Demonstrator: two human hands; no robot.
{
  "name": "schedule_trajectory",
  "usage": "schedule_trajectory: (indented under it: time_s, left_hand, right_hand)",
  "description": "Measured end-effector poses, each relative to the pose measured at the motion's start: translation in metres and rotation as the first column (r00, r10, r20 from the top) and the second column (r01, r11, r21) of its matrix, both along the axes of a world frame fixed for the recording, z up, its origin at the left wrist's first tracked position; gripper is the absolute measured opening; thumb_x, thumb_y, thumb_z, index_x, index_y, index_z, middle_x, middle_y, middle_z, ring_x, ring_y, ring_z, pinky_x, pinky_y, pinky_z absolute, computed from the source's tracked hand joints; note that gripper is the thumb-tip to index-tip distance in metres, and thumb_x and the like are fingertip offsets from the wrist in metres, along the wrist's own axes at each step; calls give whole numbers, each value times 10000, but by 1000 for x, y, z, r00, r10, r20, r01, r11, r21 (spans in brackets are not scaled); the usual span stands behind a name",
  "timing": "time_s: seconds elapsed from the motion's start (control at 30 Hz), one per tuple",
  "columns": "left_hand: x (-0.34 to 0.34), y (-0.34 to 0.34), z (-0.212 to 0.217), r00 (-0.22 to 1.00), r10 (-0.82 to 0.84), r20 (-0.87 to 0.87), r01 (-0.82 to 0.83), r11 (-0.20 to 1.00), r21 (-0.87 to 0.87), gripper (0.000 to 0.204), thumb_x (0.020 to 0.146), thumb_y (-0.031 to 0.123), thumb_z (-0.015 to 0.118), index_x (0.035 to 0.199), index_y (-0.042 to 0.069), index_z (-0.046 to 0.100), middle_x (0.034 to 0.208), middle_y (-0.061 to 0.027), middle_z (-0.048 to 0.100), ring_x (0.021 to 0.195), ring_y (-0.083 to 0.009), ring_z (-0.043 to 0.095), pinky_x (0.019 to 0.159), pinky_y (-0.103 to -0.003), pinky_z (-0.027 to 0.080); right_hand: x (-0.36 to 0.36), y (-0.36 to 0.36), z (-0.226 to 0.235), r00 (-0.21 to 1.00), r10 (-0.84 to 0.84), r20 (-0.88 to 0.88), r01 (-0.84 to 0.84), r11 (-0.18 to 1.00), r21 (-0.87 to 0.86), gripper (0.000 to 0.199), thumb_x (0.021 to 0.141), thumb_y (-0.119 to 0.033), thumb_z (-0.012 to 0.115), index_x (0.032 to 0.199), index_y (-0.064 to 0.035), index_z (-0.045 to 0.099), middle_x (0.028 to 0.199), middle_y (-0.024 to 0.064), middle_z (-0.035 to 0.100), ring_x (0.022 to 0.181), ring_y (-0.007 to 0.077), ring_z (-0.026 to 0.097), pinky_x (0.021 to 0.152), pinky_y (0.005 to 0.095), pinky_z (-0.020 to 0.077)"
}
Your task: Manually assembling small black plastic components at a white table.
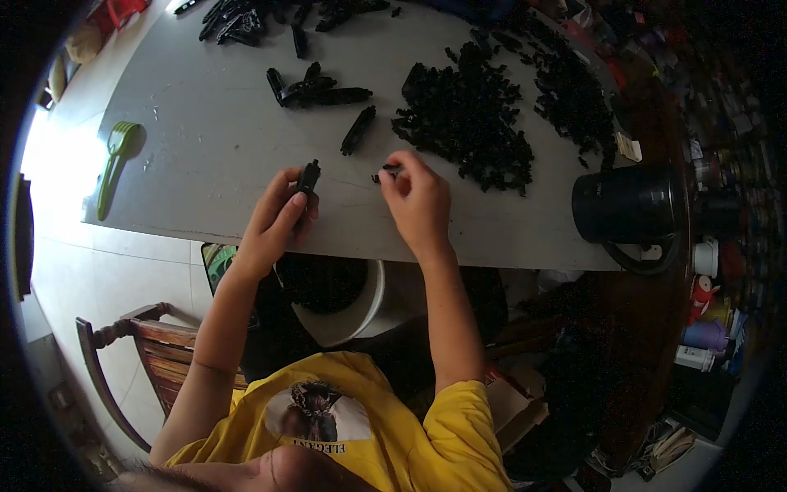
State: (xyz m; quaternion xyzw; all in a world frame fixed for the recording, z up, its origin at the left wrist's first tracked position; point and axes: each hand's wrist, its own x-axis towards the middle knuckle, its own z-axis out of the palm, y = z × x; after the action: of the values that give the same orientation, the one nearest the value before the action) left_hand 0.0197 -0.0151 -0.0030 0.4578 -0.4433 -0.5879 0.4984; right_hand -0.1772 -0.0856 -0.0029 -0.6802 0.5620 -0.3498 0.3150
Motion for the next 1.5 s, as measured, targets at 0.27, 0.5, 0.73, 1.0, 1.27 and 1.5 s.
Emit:
schedule_trajectory:
  time_s: [0.27,0.5,0.73,1.0,1.27,1.5]
  left_hand:
    - [-2,6,-5,998,-4,-59,7,999,40,332,946,162,413,1252,35,389,812,-8,518,531,-50,411,486,-177,319]
    - [-5,6,-2,995,-3,-104,13,996,91,331,957,188,388,1260,55,392,809,-7,524,527,-43,390,473,-171,284]
    - [-5,7,-2,981,-27,-194,57,987,149,389,950,229,402,1299,59,367,871,-14,523,614,-49,428,530,-163,321]
    - [-16,13,4,996,-84,40,89,986,-143,587,921,64,410,1447,83,152,1128,-1,469,779,-88,436,711,-208,401]
    - [-20,17,5,927,-319,195,356,914,-194,604,890,52,400,1445,60,163,832,-46,476,703,-113,420,669,-223,392]
    - [-19,-52,-5,683,349,642,70,843,-533,400,856,119,501,1248,42,475,908,-143,545,847,-307,541,778,-354,441]
  right_hand:
    - [-9,6,-1,998,47,35,-45,998,-50,52,797,11,578,847,-2,589,750,44,582,590,91,530,544,238,426]
    - [5,3,8,935,29,-353,9,994,107,129,816,-103,644,757,-6,584,638,1,581,548,77,488,516,214,389]
    - [23,41,14,767,-63,638,-281,862,422,106,794,-82,665,828,-7,599,690,32,610,513,62,489,469,179,379]
    - [41,59,17,666,-114,737,-269,885,380,129,813,-102,661,885,-16,597,685,-7,576,515,17,450,445,151,302]
    - [15,60,10,584,-66,809,-381,858,345,143,808,-113,682,815,-33,563,717,-7,576,607,36,526,514,182,410]
    - [-13,40,10,634,-143,760,-187,925,330,110,805,-87,621,883,-42,559,780,31,580,637,108,537,568,225,447]
